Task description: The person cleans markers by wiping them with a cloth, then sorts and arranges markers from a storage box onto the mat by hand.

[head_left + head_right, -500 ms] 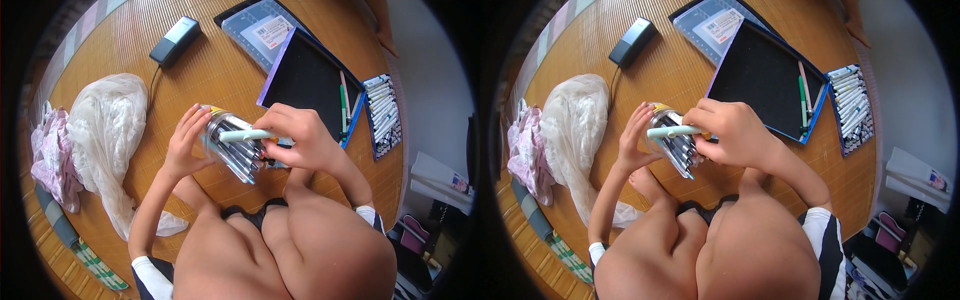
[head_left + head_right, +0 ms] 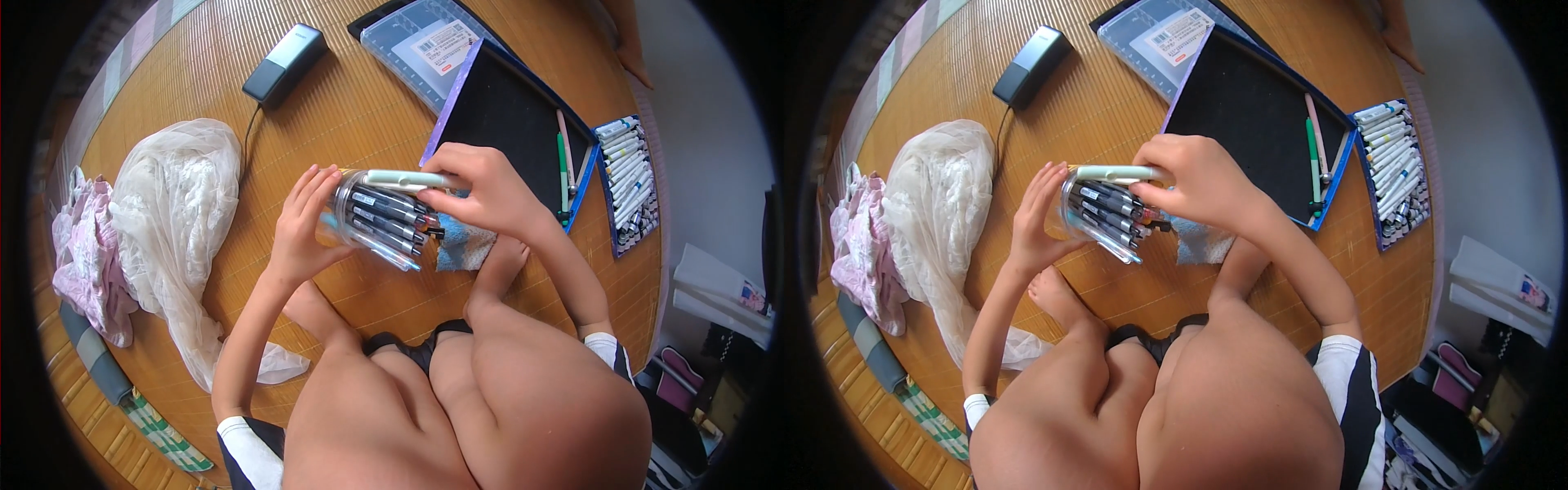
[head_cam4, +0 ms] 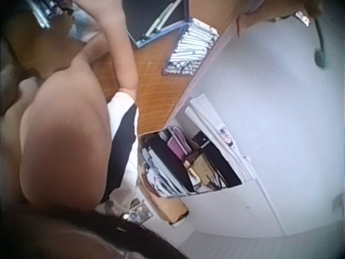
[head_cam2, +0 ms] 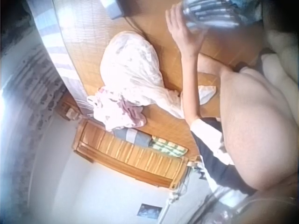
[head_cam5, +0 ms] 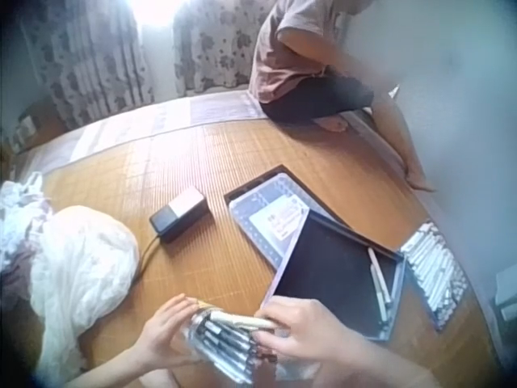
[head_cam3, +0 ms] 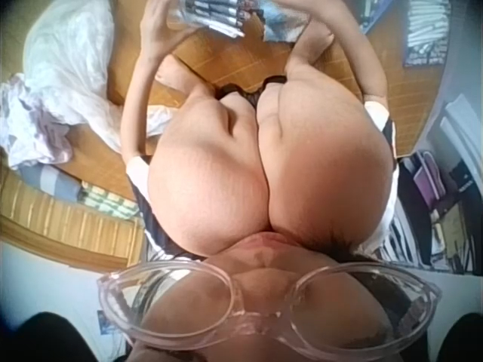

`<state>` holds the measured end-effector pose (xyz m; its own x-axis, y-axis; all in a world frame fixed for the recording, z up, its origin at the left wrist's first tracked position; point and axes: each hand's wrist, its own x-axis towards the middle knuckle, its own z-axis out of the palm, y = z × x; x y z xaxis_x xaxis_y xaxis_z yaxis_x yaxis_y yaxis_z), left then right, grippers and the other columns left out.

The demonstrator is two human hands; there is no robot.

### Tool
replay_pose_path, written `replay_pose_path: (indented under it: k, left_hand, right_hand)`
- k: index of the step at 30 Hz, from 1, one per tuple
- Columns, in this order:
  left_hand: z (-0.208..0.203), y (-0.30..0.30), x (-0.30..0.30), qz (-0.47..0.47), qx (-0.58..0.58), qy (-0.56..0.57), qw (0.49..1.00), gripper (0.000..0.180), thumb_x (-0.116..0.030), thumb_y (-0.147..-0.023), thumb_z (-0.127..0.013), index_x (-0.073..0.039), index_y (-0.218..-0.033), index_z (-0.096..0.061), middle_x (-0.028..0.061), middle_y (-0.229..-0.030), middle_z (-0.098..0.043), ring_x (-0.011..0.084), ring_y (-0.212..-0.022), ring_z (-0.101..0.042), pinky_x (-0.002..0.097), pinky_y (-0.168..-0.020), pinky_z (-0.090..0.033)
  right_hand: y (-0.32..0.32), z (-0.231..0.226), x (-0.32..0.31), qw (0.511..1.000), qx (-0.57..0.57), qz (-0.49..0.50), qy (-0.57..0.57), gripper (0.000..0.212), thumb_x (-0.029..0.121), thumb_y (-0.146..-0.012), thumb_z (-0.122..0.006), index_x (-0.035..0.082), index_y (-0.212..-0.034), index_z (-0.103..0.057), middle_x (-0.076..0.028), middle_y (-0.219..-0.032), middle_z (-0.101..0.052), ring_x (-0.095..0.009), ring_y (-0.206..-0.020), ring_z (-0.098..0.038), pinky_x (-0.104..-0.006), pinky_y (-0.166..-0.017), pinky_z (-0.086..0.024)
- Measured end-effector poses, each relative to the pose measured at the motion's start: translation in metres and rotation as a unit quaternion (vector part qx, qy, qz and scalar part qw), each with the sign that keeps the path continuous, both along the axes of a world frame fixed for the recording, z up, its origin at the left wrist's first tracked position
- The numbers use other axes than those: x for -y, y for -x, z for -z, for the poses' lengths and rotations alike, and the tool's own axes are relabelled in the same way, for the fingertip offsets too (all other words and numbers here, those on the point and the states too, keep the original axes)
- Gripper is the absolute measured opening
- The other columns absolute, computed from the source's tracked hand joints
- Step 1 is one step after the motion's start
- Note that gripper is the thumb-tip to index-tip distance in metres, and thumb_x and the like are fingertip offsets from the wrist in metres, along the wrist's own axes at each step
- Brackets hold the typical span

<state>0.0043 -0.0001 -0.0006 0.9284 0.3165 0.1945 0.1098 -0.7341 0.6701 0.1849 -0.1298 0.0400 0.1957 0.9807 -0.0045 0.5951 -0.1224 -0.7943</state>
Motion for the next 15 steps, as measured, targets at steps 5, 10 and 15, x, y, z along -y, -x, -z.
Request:
replay_pose_path:
  k: [5, 10, 15]
  left_hand:
    - [-0.002, 0.004, -0.003, -0.034, -0.014, -0.02, 0.999, 0.069, -0.013, -0.04, -0.068, -0.004, -0.102, -0.039, 0.0107, -0.103, -0.041, 0.0293, -0.099, -0.035, 0.0355, -0.083, -0.029]
    - [-0.003, 0.008, -0.007, -0.054, -0.036, -0.042, 0.997, 0.069, -0.012, -0.04, -0.067, -0.004, -0.102, -0.038, 0.0105, -0.104, -0.041, 0.0291, -0.099, -0.034, 0.035, -0.083, -0.029]
    - [-0.001, 0.007, -0.008, -0.075, -0.051, -0.05, 0.995, 0.069, -0.011, -0.039, -0.067, -0.004, -0.101, -0.038, 0.0104, -0.103, -0.041, 0.0288, -0.099, -0.034, 0.0349, -0.084, -0.028]
  right_hand:
    - [-0.006, 0.012, 0.011, 0.981, -0.13, 0.135, 0.05, 0.016, 0.011, -0.07, -0.047, 0.0, -0.082, -0.05, -0.006, -0.073, -0.051, -0.009, -0.063, -0.049, -0.0191, -0.056, -0.039]
    - [-0.006, 0.019, 0.036, 0.926, -0.245, 0.286, -0.005, 0.019, 0.011, -0.072, -0.046, -0.003, -0.085, -0.048, -0.008, -0.077, -0.052, -0.008, -0.063, -0.05, -0.0194, -0.058, -0.041]
    - [0.001, 0.032, 0.073, 0.886, -0.284, 0.367, 0.003, 0.02, 0.01, -0.074, -0.042, -0.002, -0.089, -0.045, -0.007, -0.073, -0.051, -0.001, -0.047, -0.039, -0.0113, -0.037, -0.028]
